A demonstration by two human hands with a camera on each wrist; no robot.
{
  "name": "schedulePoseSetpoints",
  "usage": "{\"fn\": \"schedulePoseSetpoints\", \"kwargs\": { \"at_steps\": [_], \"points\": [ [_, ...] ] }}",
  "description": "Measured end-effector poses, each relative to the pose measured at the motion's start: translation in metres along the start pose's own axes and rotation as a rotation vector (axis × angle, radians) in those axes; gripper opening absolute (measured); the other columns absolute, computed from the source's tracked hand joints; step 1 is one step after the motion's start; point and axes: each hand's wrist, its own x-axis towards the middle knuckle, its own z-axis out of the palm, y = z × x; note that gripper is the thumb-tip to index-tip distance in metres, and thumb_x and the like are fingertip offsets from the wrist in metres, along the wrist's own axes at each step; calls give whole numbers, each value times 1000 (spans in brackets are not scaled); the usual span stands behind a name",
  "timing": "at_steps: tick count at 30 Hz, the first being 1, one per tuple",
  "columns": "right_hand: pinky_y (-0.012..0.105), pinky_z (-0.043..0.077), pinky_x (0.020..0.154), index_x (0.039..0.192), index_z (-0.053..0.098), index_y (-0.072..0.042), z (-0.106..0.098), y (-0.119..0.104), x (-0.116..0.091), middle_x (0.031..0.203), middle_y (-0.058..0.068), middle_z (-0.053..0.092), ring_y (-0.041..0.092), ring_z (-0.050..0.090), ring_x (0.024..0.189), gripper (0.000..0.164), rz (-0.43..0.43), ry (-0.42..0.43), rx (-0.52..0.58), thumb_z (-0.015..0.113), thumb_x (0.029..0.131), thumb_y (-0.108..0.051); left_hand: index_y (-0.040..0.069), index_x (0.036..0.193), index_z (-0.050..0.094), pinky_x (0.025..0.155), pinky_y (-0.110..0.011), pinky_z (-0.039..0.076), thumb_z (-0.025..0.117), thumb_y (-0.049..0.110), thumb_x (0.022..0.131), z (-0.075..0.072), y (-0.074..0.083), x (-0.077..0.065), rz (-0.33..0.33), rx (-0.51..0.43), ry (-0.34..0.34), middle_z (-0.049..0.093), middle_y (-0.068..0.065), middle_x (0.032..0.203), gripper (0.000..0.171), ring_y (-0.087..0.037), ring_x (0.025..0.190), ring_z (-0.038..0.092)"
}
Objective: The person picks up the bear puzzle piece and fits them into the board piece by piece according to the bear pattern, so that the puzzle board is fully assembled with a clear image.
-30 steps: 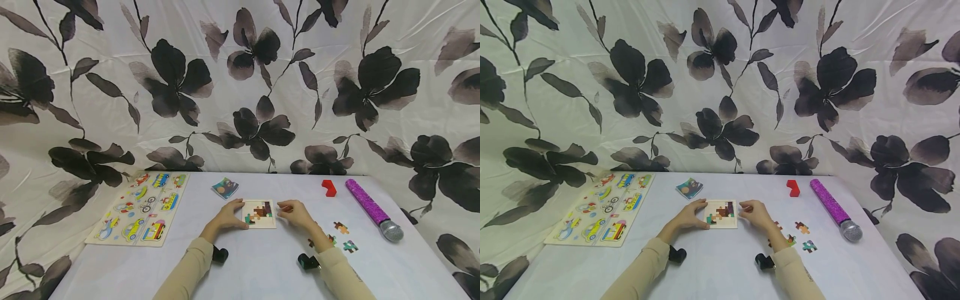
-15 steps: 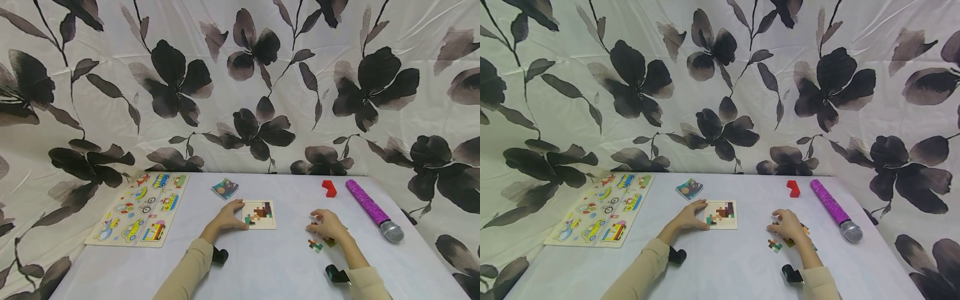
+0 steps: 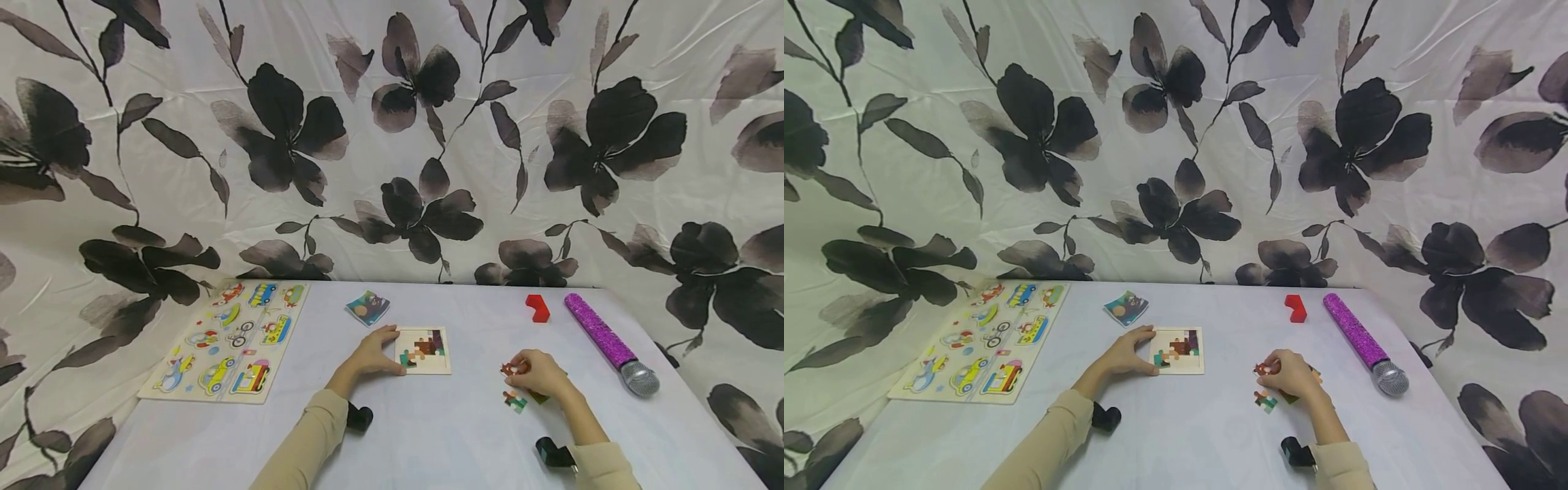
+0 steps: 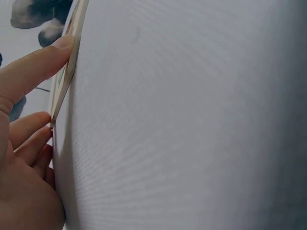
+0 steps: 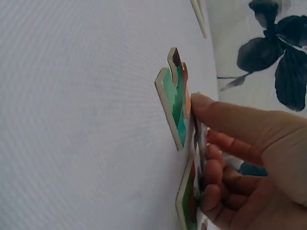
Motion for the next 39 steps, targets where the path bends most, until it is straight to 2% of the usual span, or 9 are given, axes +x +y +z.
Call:
{"fn": "schedulePoseSetpoints", "kwargs": {
  "at_steps": [6,11,13,15,19,25,28,34,39],
  "points": [
    [27,49,67,108,64,4,6,2,7,88,7,62,19,53,79,37,-48,57,135,75,78,-15,-4,132,50,111,-51,24,87,24,61,1,-3,0,9,7,0,39,-17,146,85,-35,137,29],
    [39,54,82,111,63,5,8,-7,20,104,17,63,28,60,92,36,-129,126,214,72,81,-12,-4,133,49,111,-50,24,87,23,61,0,-3,-1,0,-3,3,39,-16,146,85,-35,137,29],
    [42,54,83,113,62,5,10,-12,27,109,21,62,31,62,95,36,-153,150,246,70,82,-12,-3,133,49,112,-50,24,87,23,61,-1,-2,-1,-4,-1,1,39,-16,146,85,-35,138,29],
    [40,55,81,114,61,6,12,-17,35,111,23,63,33,64,94,36,-187,183,275,70,82,-9,-3,133,49,112,-50,23,87,24,62,-1,-2,-1,-6,0,0,39,-16,146,85,-34,138,28],
    [30,56,75,117,58,11,19,-26,50,106,26,64,33,65,88,42,-258,283,311,71,80,-3,-3,134,49,112,-51,23,86,24,62,-1,-2,0,-5,-7,0,38,-15,147,85,-34,138,28],
    [12,49,69,121,53,15,31,-35,64,99,28,66,36,64,83,53,-297,411,402,75,74,4,-3,133,49,112,-50,24,86,25,62,1,-5,3,19,-8,-2,39,-15,146,85,-34,138,28],
    [11,49,67,121,52,16,36,-41,68,99,29,66,37,64,81,55,-327,440,428,76,72,7,-3,133,49,112,-50,24,86,25,62,1,-6,3,24,-7,1,39,-16,146,85,-34,138,28],
    [22,55,67,115,56,16,47,-49,72,99,30,66,35,66,76,47,-390,478,460,72,72,13,-4,133,49,111,-51,24,86,24,61,1,-5,2,24,-1,0,39,-16,146,85,-34,137,29],
    [11,49,68,107,61,16,51,-56,75,101,32,64,18,64,79,31,-337,457,585,66,76,13,-4,133,49,112,-50,24,86,24,61,1,-5,3,12,-5,-3,39,-16,146,85,-34,138,29]
  ]
}}
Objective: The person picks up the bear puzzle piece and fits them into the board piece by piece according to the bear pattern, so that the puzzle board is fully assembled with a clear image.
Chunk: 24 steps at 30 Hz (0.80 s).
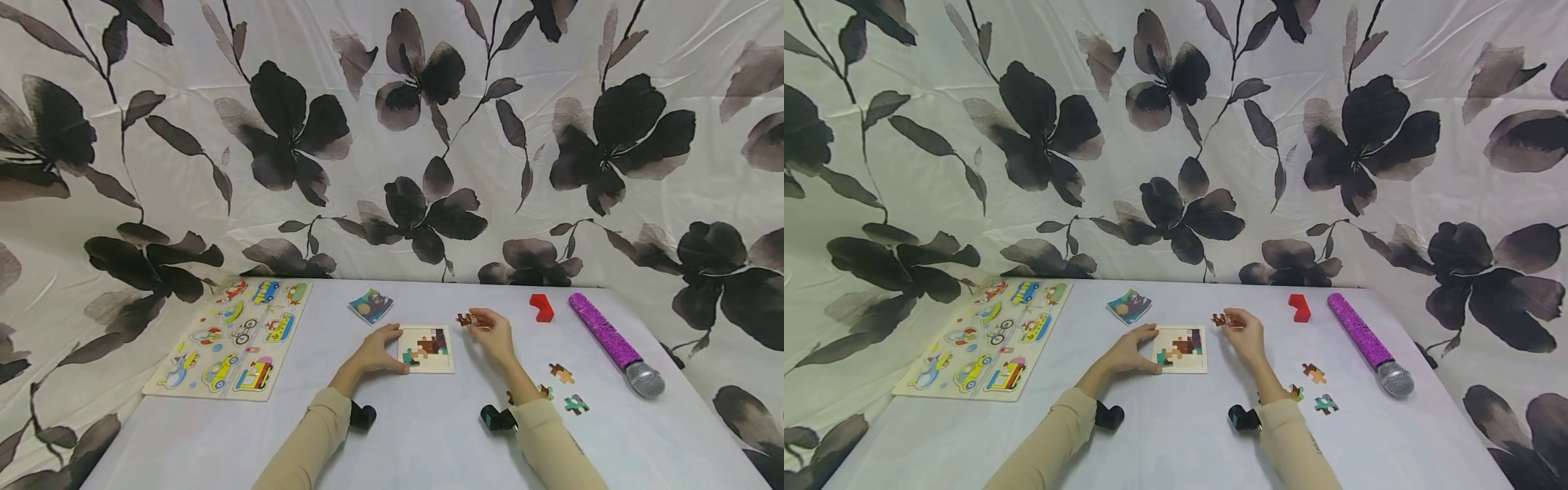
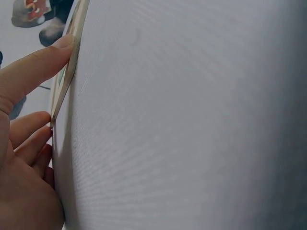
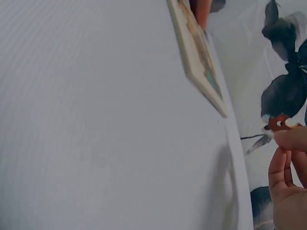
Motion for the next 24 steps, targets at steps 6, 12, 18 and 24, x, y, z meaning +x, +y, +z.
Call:
{"fn": "schedulePoseSetpoints", "kwargs": {
  "at_steps": [6,12,18,24],
  "points": [
    [11,51,62,103,61,16,6,-7,3,88,26,67,-1,60,67,26,161,44,94,67,81,6,-4,133,49,112,-50,24,86,23,62,0,1,-1,-2,11,-8,39,-16,146,85,-34,138,28],
    [16,54,60,105,57,17,7,-7,6,75,9,69,-1,63,62,25,231,52,201,64,83,7,-3,133,50,112,-51,23,87,25,61,-1,1,1,-8,1,6,39,-15,146,85,-34,138,28],
    [20,56,62,116,53,16,8,-8,6,89,20,68,5,66,67,30,214,1,319,58,87,8,-2,133,50,112,-52,23,87,24,62,0,1,0,-12,12,6,39,-14,146,84,-34,138,29],
    [31,58,69,129,45,14,9,-11,6,108,33,57,13,67,77,36,217,-62,436,47,93,10,-2,133,50,112,-51,23,87,24,62,0,1,0,-18,-5,2,39,-14,146,85,-34,138,28]
  ]
}}
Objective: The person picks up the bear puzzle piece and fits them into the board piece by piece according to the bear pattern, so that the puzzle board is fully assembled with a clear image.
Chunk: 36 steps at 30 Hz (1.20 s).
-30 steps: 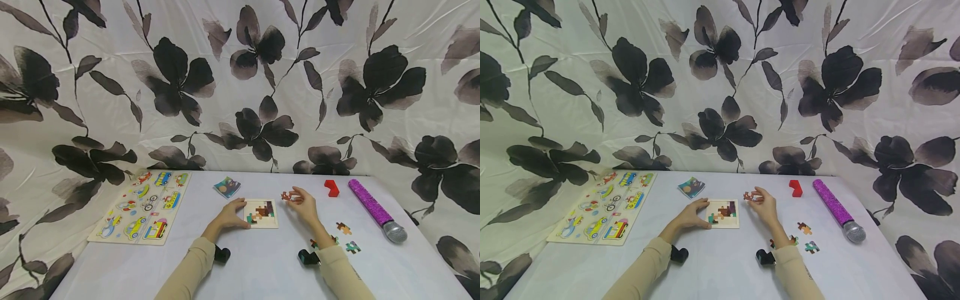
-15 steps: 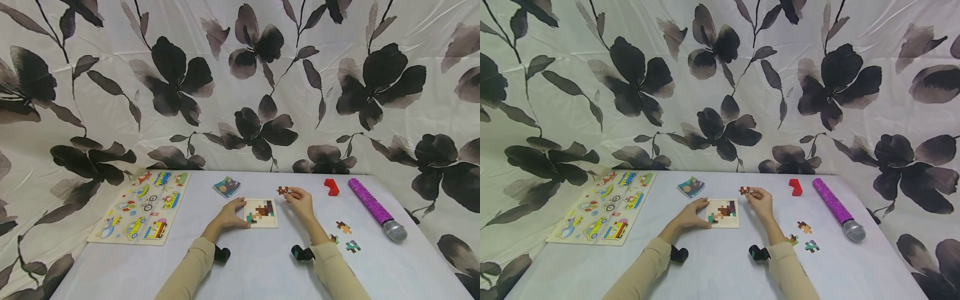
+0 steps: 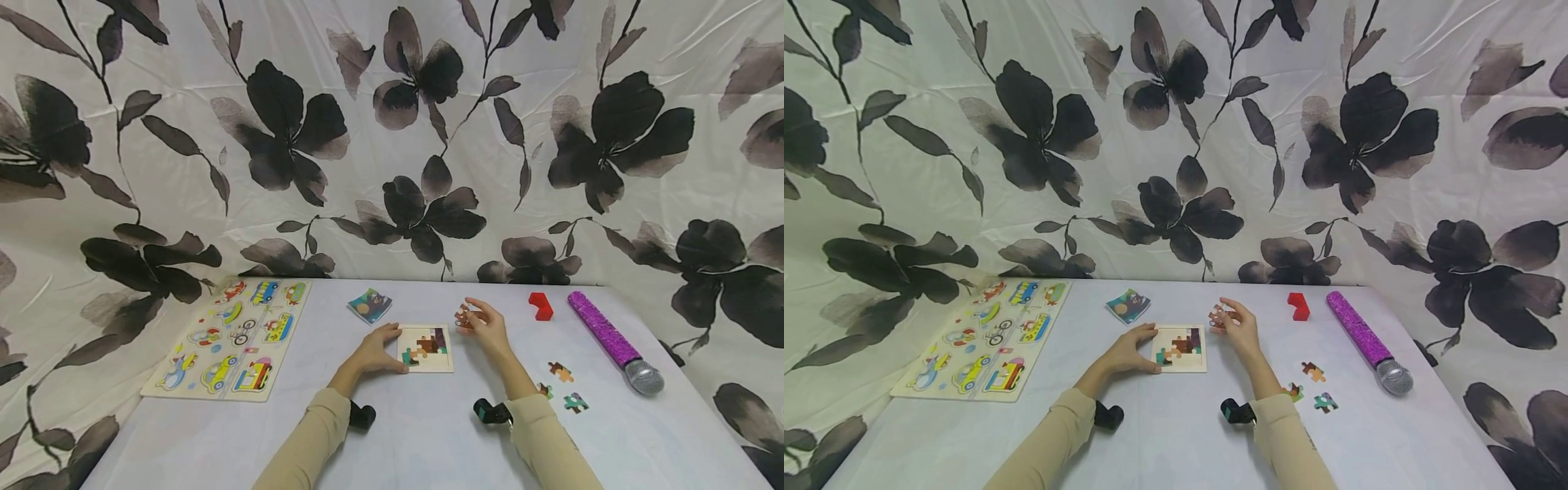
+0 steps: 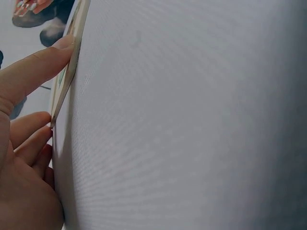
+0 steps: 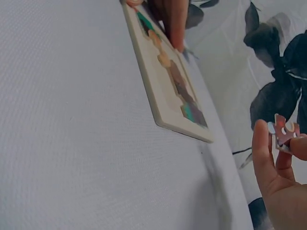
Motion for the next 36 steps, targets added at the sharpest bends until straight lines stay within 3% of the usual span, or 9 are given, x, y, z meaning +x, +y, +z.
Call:
{"fn": "schedulePoseSetpoints", "kwargs": {
  "at_steps": [4,9,16,20,24,30,36],
  "points": [
    [32,58,72,134,43,10,1,3,2,111,31,50,10,64,79,41,44,-29,1,42,93,12,-3,133,50,112,-51,23,87,23,62,0,-1,1,9,-3,5,39,-14,146,85,-34,138,28],
    [24,57,67,133,42,11,5,8,4,96,19,53,6,64,72,49,61,-19,-123,52,86,16,-3,133,50,111,-51,24,87,23,61,0,-1,1,14,4,7,39,-15,146,85,-34,138,29],
    [23,55,63,109,60,13,17,13,6,96,27,65,23,67,78,25,-45,-81,-422,62,84,8,-3,133,50,111,-52,23,88,24,61,0,0,0,2,-4,0,39,-15,146,85,-34,138,28],
    [31,56,68,106,66,9,26,16,7,101,26,66,32,67,85,23,-94,-138,-563,63,84,6,-3,133,50,111,-51,24,87,23,61,0,1,0,4,1,0,39,-15,146,85,-34,138,29],
    [36,56,72,105,68,8,37,16,9,104,24,67,32,67,86,24,-103,-172,-643,64,82,7,-2,133,50,111,-52,24,87,23,61,0,0,0,1,-5,0,39,-15,146,85,-34,138,29],
    [35,56,71,101,70,6,43,20,14,102,22,67,29,65,87,21,-97,-207,-731,66,81,6,-2,133,50,111,-52,24,87,24,61,0,-1,1,-2,-22,-4,38,-15,146,85,-35,138,28],
    [40,54,79,100,70,8,45,21,16,97,18,62,32,61,91,20,-159,-263,-827,68,80,4,-2,134,49,111,-52,24,87,24,62,-1,-1,0,3,-23,-5,38,-15,146,85,-35,138,28]
  ]
}}
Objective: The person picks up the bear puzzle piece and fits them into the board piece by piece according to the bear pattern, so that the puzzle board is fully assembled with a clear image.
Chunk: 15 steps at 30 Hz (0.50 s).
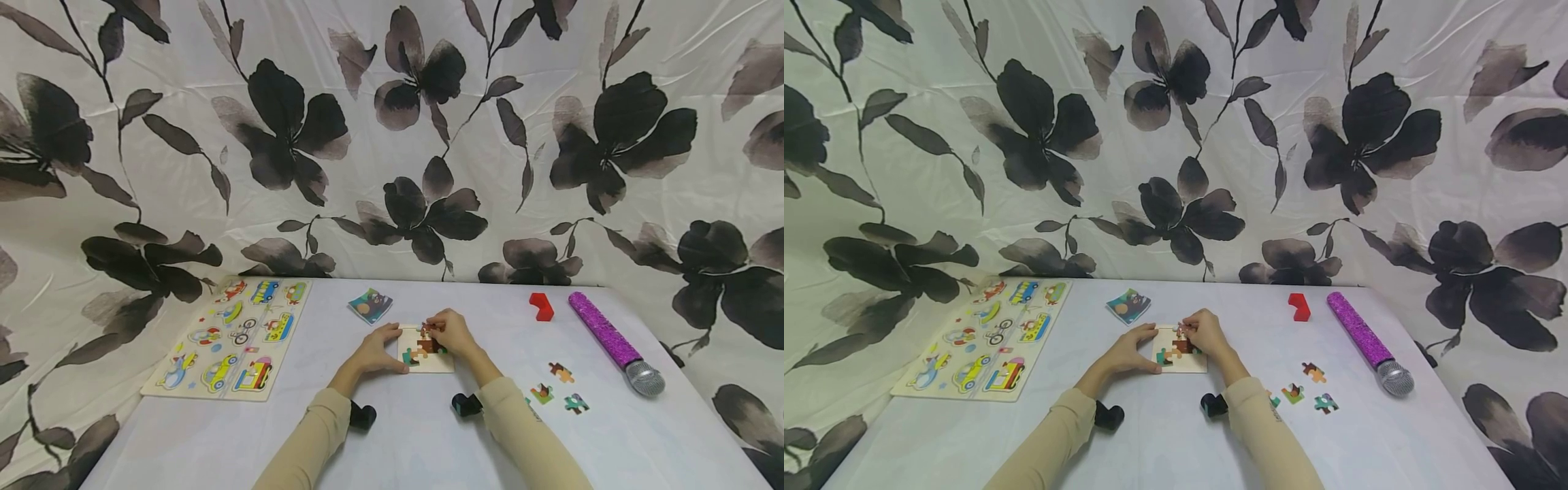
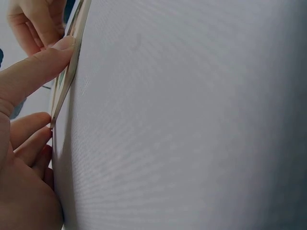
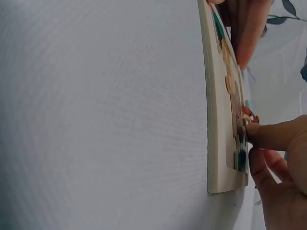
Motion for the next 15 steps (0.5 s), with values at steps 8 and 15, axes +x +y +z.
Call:
{"fn": "schedulePoseSetpoints", "kwargs": {
  "at_steps": [8,15],
  "points": [
    [45,50,85,100,71,6,-2,4,1,99,16,63,32,60,94,18,-70,-76,-127,66,84,1,-1,134,49,111,-52,24,86,25,62,0,0,1,2,12,0,39,-15,146,85,-35,138,28],
    [47,44,87,100,72,3,-3,3,1,102,15,65,34,57,97,17,-119,-110,-212,65,84,0,-1,134,49,111,-52,24,87,24,62,1,1,1,-14,12,3,38,-14,147,85,-34,138,28]
  ]
}}
